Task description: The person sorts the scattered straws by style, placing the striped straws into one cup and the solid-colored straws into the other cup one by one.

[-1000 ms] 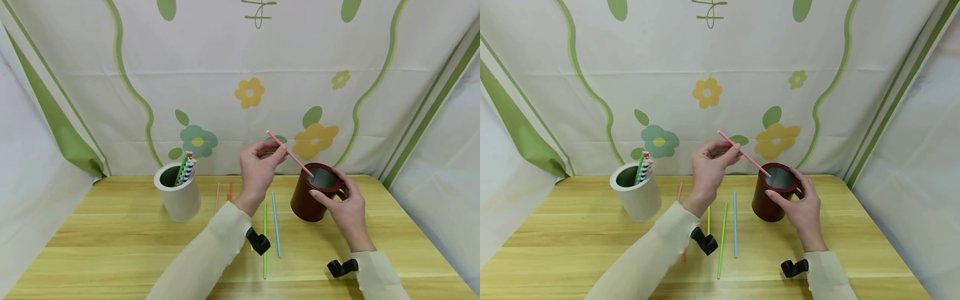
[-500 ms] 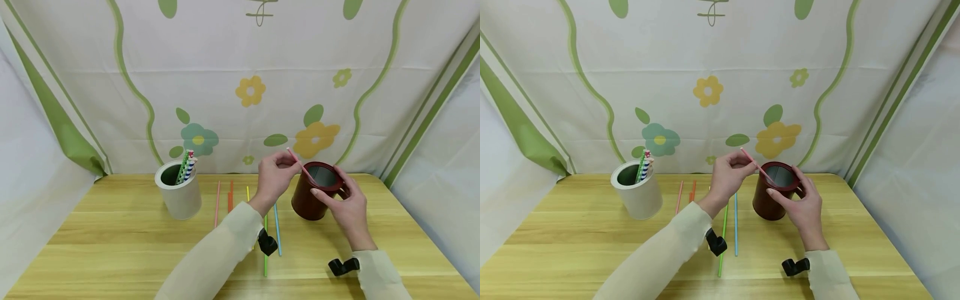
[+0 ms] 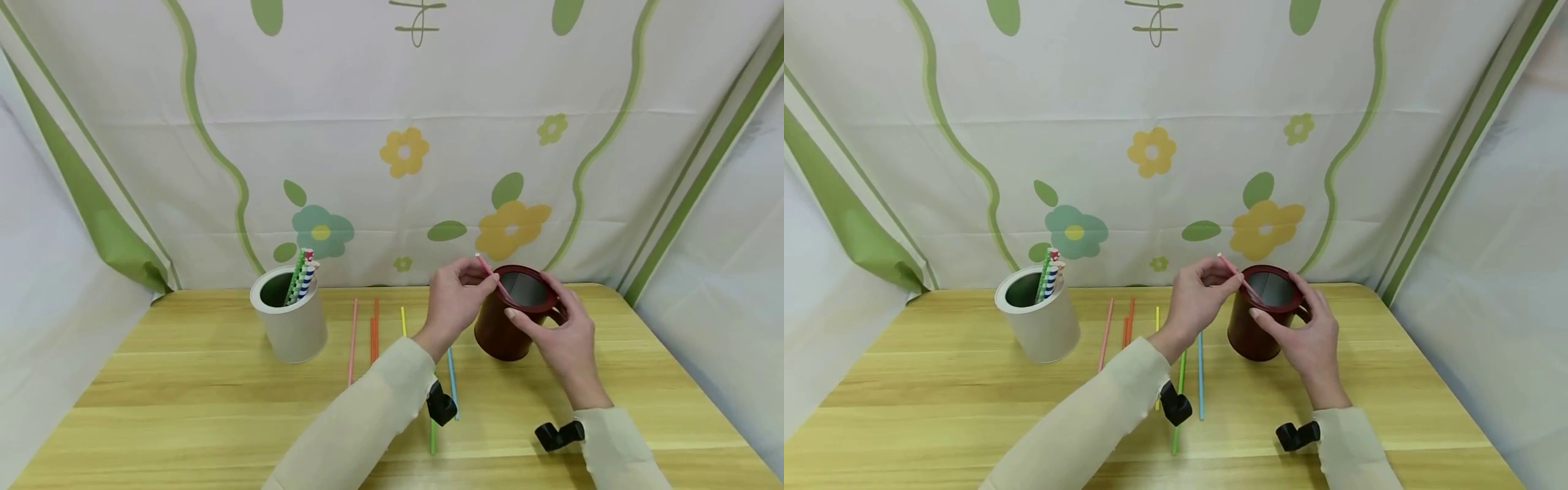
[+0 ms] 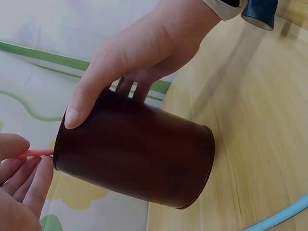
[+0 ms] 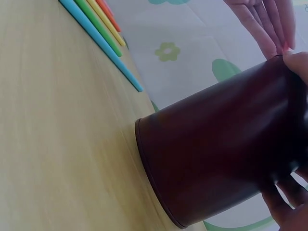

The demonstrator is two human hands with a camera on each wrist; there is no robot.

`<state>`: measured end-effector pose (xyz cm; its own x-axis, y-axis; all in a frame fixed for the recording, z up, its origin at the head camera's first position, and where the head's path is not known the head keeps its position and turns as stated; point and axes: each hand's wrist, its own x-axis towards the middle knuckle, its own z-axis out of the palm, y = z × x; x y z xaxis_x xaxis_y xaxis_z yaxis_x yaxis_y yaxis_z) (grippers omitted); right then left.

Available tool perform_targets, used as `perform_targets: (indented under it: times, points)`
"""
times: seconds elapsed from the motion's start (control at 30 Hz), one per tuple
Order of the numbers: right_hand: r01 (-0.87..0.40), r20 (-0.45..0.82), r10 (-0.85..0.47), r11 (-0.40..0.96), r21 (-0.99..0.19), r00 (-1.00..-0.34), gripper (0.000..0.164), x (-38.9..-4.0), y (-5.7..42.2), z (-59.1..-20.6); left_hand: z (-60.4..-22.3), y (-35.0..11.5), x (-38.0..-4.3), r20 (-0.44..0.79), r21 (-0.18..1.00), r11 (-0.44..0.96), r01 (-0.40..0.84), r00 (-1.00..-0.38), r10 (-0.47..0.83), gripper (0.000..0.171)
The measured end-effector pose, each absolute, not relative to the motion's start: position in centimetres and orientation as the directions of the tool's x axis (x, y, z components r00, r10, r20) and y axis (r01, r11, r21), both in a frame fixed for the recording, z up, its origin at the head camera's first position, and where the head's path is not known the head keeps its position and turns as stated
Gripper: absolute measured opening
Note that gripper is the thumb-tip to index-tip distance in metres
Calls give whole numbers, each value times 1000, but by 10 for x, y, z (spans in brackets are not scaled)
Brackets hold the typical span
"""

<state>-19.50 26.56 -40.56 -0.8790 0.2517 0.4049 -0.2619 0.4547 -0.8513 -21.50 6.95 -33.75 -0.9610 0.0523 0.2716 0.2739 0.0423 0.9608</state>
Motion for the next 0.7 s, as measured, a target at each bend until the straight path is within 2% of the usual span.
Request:
perform_targets:
  times: [0.23,0.7]
  points:
    - [-250,401,214,507,-825,-891,82,-194,269,-405,-341,71,-211,235,971,38,235,-972,25,9]
    - [-256,400,220,487,-835,-890,83,-193,271,-402,-337,73,-210,234,972,26,234,-972,30,9]
